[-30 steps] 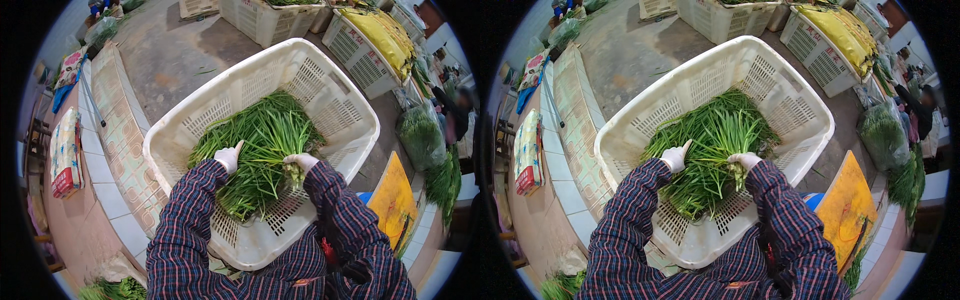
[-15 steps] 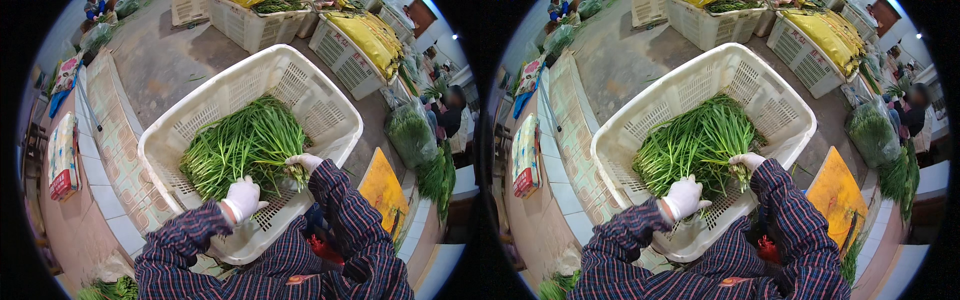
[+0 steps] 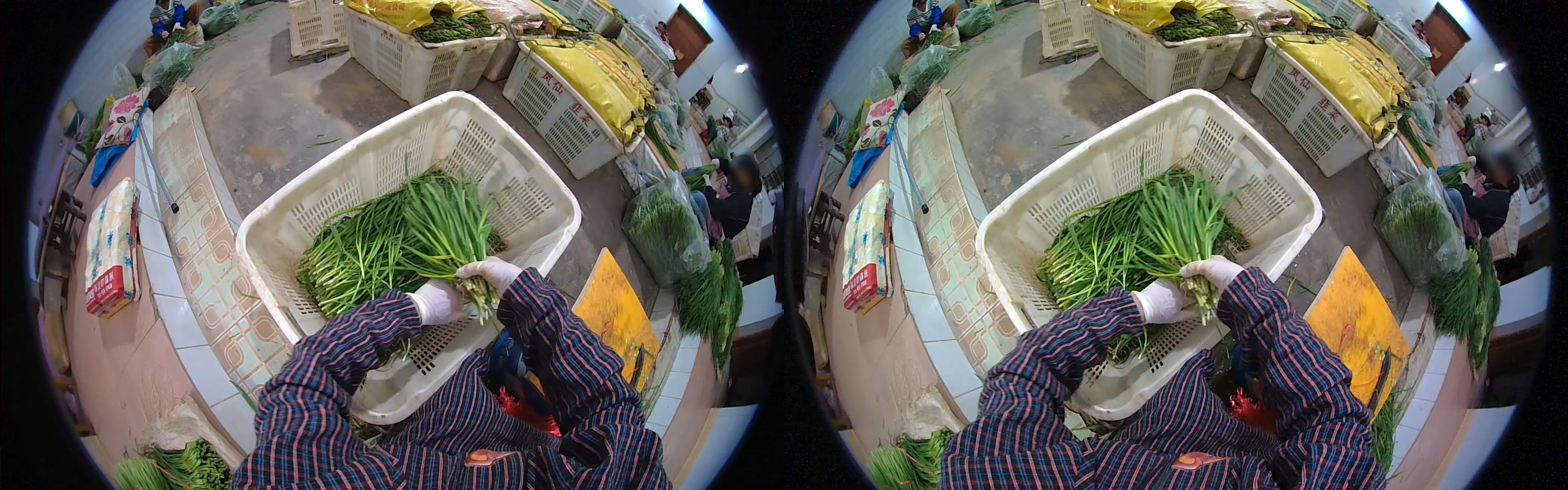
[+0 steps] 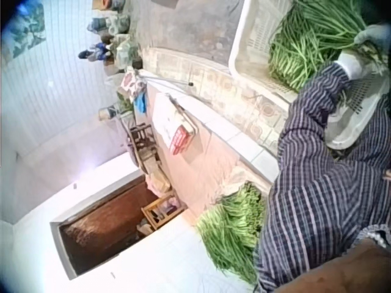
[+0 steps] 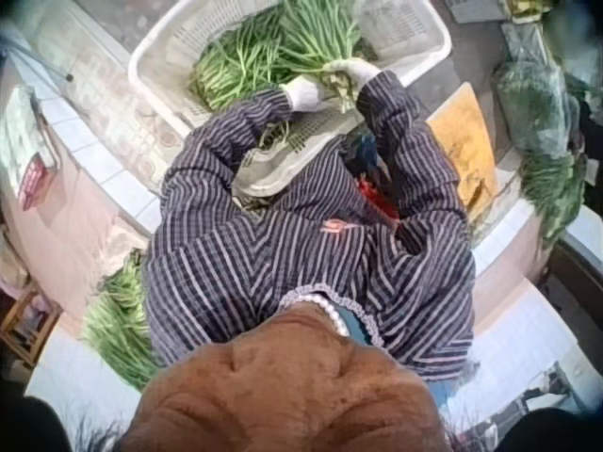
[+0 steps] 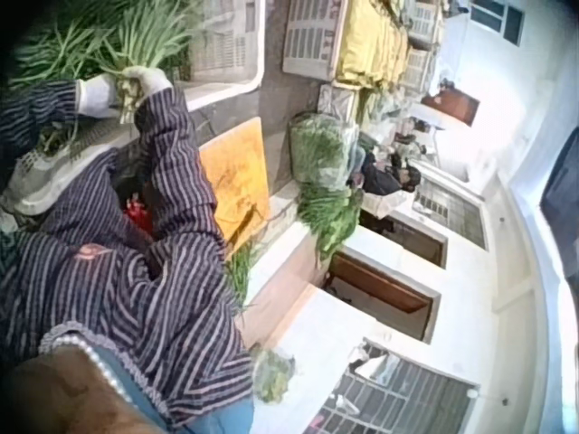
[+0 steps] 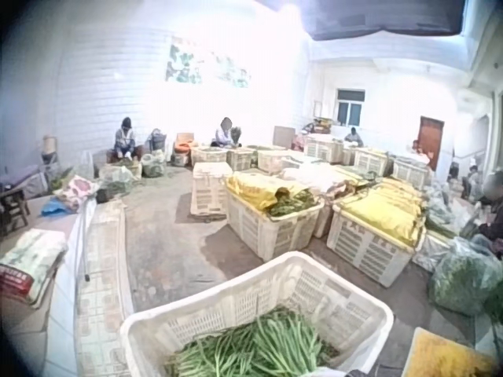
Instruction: The person sits on the floor and sorts green leafy vegetables from a white basket. They pick up bunches, align them, and place them on a yellow cutting board. The person then uses a knife to trim the ends of the vegetables and places the trimmed bunches back into the basket.
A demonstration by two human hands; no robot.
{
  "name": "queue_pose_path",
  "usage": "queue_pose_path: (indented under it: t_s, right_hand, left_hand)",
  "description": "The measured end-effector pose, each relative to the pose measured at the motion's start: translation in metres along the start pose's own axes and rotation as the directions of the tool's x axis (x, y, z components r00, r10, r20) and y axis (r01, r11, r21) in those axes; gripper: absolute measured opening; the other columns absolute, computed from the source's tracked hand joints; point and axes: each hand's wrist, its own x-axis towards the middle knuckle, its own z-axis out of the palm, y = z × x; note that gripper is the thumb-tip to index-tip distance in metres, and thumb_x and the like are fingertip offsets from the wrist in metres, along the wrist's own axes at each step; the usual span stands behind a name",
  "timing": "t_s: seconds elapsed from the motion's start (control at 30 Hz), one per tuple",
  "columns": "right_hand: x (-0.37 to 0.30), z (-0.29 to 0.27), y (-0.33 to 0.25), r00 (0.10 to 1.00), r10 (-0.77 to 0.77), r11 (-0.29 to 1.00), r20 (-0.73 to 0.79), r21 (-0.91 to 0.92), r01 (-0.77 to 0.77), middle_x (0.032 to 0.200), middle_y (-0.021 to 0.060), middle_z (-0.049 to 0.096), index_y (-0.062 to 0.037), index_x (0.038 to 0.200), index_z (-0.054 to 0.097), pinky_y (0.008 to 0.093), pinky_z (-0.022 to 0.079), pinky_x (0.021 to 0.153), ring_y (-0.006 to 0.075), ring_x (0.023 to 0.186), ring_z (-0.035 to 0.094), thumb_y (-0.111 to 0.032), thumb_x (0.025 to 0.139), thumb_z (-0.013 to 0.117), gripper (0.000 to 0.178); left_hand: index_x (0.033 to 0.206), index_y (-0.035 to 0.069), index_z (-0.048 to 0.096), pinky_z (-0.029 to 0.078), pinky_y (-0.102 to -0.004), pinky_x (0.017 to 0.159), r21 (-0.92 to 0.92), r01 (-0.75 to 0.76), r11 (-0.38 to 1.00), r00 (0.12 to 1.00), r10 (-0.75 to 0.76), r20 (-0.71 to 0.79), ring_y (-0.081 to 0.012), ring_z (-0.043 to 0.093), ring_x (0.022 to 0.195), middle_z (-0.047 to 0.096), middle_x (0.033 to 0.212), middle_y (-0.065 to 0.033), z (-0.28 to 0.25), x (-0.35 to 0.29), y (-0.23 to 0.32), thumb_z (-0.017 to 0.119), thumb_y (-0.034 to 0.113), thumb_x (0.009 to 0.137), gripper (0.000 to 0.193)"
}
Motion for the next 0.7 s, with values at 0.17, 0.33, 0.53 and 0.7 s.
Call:
queue_pose_path:
  t_s: [0.17, 0.33, 0.53, 0.7]
  right_hand:
    - [0.006, 0.006, -0.004, 0.994, 0.088, 0.996, 0.064, 0.015, -0.089, 0.072, 0.0104, 0.063, 0.0011, 0.089, 0.062, 0.0331, 0.053, 0.059, 0.0203, 0.061, 0.062, -0.008, 0.078, 0.066, 0.014]
    - [-0.017, 0.000, -0.005, 0.992, -0.014, 0.991, 0.125, 0.135, -0.003, 0.076, 0.0098, 0.064, -0.0004, 0.088, 0.061, 0.0340, 0.054, 0.061, 0.0200, 0.066, 0.063, -0.008, 0.077, 0.067, 0.014]
    - [-0.125, -0.017, -0.015, 0.986, -0.138, 0.972, 0.089, 0.204, 0.117, 0.085, 0.0102, 0.064, 0.0023, 0.105, 0.056, 0.0302, 0.056, 0.066, 0.0176, 0.070, 0.064, -0.004, 0.080, 0.063, 0.026]
    - [-0.186, -0.024, -0.016, 0.927, -0.371, 0.906, 0.049, 0.239, 0.350, 0.092, 0.0102, 0.064, 0.0029, 0.110, 0.054, 0.0279, 0.055, 0.069, 0.0157, 0.074, 0.064, -0.003, 0.079, 0.062, 0.033]
  left_hand:
    - [0.108, 0.020, 0.062, 0.047, -0.0415, 0.077, -0.071, 0.016, 0.997, 0.975, -0.001, 0.221, -0.0310, 0.062, 0.081, 0.065, 0.087, -0.0142, 0.037, -0.004, -0.028, 0.037, 0.048, 0.089, 0.042]
    - [0.113, 0.008, 0.061, 0.048, -0.0411, 0.085, -0.054, 0.647, 0.761, 0.719, -0.584, 0.376, -0.0311, 0.062, 0.096, 0.065, 0.104, -0.0122, 0.006, -0.075, -0.110, 0.050, 0.046, 0.086, 0.048]
    - [0.124, 0.006, 0.052, 0.048, -0.0449, 0.084, -0.446, 0.891, 0.088, 0.374, -0.698, 0.610, -0.0288, 0.061, 0.097, 0.063, 0.108, -0.0158, -0.024, -0.132, -0.200, 0.055, 0.049, 0.087, 0.057]
    - [0.114, -0.001, 0.059, 0.050, -0.0312, 0.079, -0.570, 0.533, 0.625, 0.846, -0.398, 0.354, -0.0221, 0.064, 0.092, 0.067, 0.101, -0.0135, -0.146, -0.068, -0.028, 0.063, 0.038, 0.082, 0.050]
